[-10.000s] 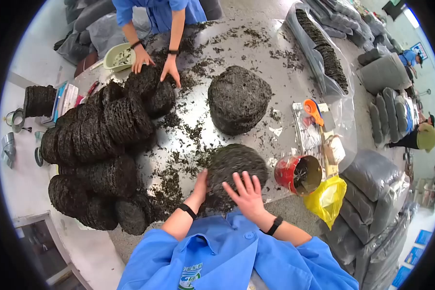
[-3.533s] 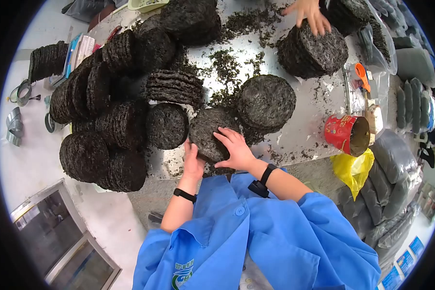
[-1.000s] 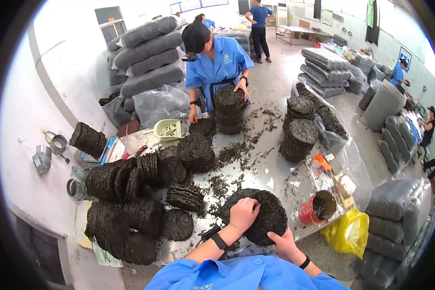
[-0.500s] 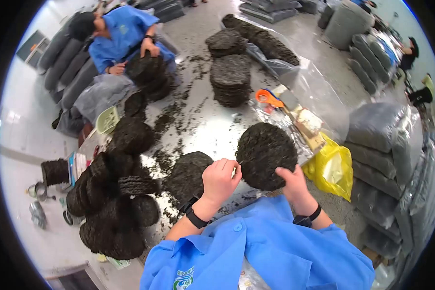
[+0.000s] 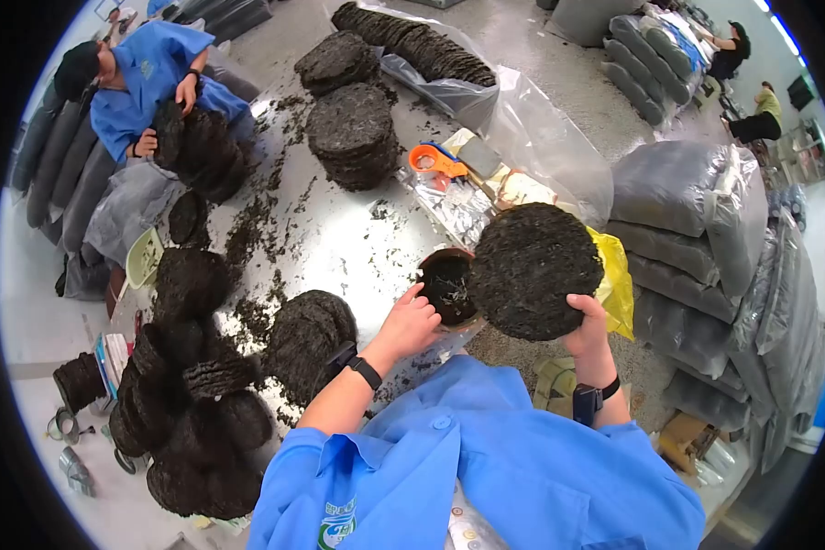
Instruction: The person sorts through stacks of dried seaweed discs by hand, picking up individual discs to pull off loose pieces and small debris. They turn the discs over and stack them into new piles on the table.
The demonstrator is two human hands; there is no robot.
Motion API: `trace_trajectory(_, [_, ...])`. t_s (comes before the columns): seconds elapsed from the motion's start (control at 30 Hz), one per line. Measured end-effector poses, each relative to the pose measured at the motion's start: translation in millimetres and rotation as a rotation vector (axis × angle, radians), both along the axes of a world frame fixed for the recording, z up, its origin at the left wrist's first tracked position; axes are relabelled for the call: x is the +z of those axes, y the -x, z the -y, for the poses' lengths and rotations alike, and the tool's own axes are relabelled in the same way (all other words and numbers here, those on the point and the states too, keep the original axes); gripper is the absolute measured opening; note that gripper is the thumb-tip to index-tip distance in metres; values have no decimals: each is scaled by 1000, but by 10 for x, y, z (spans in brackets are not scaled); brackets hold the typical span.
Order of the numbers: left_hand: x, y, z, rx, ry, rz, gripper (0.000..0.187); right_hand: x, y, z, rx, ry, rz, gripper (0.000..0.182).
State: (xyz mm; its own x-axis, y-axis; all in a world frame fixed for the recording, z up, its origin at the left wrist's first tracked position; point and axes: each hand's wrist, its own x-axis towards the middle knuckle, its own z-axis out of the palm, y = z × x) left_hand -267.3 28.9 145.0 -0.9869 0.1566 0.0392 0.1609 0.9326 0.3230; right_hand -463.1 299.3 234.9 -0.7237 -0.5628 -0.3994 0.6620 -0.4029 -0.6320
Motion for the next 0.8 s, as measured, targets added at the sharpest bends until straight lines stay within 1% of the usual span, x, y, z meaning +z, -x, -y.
trace_trajectory(0.03, [-35,-58,34,15,7,11,12,-38,-55,100,37,6,6,54])
trace_trajectory(0.1, [-131,-201,128,138,145,-56,8,-90,-179,319,107,20,65,54])
trace_trajectory(0.13, [-65,-241,158,166,154,34,4,-63,-256,458,160,33,84,54])
trace_trajectory(0.17, [-32,-296,193,184,162,48,4,-54,-317,583,214,46,101,55])
trace_trajectory(0.23, [107,-381,258,304,214,-22,12,-127,-408,795,275,85,129,52])
trace_trajectory(0.27, [194,-458,244,513,83,-101,21,-140,-455,898,293,74,139,51])
trace_trajectory(0.3, [411,-553,224,788,-279,-139,26,-149,-505,994,311,62,150,50])
trace_trajectory(0.37, [786,-870,176,958,-344,-406,29,-127,-646,1180,349,78,152,49])
trace_trajectory(0.43, [1105,-935,23,862,-590,-373,52,-187,-830,1331,477,18,127,49])
trace_trajectory(0.47, [1304,-881,-56,788,-474,-275,72,-207,-907,1425,625,54,147,54])
trace_trajectory(0.5, [1414,-818,-113,714,-358,-175,92,-181,-1039,1529,664,58,158,54])
trace_trajectory(0.57, [1193,-906,-214,853,-312,-70,117,-94,-1314,1732,799,153,152,65])
trace_trajectory(0.6, [1179,-992,-198,888,-277,-114,118,-140,-1370,1782,901,162,105,84])
trace_trajectory(0.63, [1167,-1096,-161,913,-274,-108,118,-178,-1441,1847,923,164,116,84])
trace_trajectory(0.7, [1145,-1324,-82,876,-552,-229,119,-251,-1546,1949,990,316,-13,100])
trace_trajectory(0.73, [1157,-1425,-55,883,-612,-261,116,-283,-1606,1990,1017,316,-34,111])
trace_trajectory(0.77, [1113,-1535,-36,903,-615,-265,116,-282,-1676,2040,1036,312,-28,111])
trace_trajectory(0.8, [1056,-1642,-11,930,-811,-301,115,-272,-1760,2096,1038,283,-35,111])
